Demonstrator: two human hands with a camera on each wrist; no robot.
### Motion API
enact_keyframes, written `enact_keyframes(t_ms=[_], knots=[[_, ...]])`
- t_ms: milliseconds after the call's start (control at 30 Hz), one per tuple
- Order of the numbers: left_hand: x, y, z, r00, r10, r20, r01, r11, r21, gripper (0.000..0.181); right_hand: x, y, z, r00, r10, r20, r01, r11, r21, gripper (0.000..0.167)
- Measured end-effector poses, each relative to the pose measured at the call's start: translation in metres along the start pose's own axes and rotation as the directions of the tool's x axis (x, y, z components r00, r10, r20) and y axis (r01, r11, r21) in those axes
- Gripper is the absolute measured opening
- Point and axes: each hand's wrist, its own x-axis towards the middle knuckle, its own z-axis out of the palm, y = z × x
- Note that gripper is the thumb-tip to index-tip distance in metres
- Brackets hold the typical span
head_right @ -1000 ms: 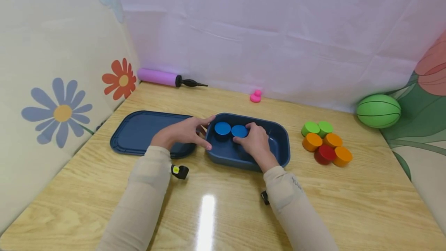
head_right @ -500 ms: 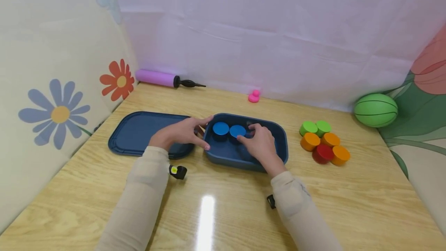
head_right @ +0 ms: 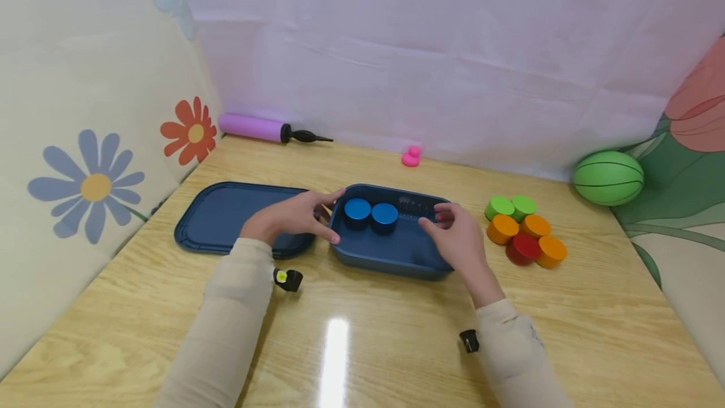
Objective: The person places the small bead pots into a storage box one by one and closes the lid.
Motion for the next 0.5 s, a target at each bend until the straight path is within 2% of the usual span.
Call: enact_keyframes(t_ms=[133,300,500], knots=[[0.001,-0.001,0.001,1.0,0.003,0.004,-0.003,1.0,-0.005,0.109,-0.007,0.008,-0.019,0.998,0.007,-0.055,-0.006,1.0,0.022,0.051],[0.003,-0.003,0.001,1.0,0.006,0.004,-0.005,1.0,-0.012,0.109,-0.015,0.024,-0.043,0.992,0.044,-0.116,-0.045,0.999,-0.005,0.055],[0.003,-0.002,0.0,1.0,0.005,0.005,-0.005,1.0,-0.01,0.108,-0.019,0.054,-0.067,0.989,0.087,-0.119,-0.089,0.996,-0.011,0.06]])
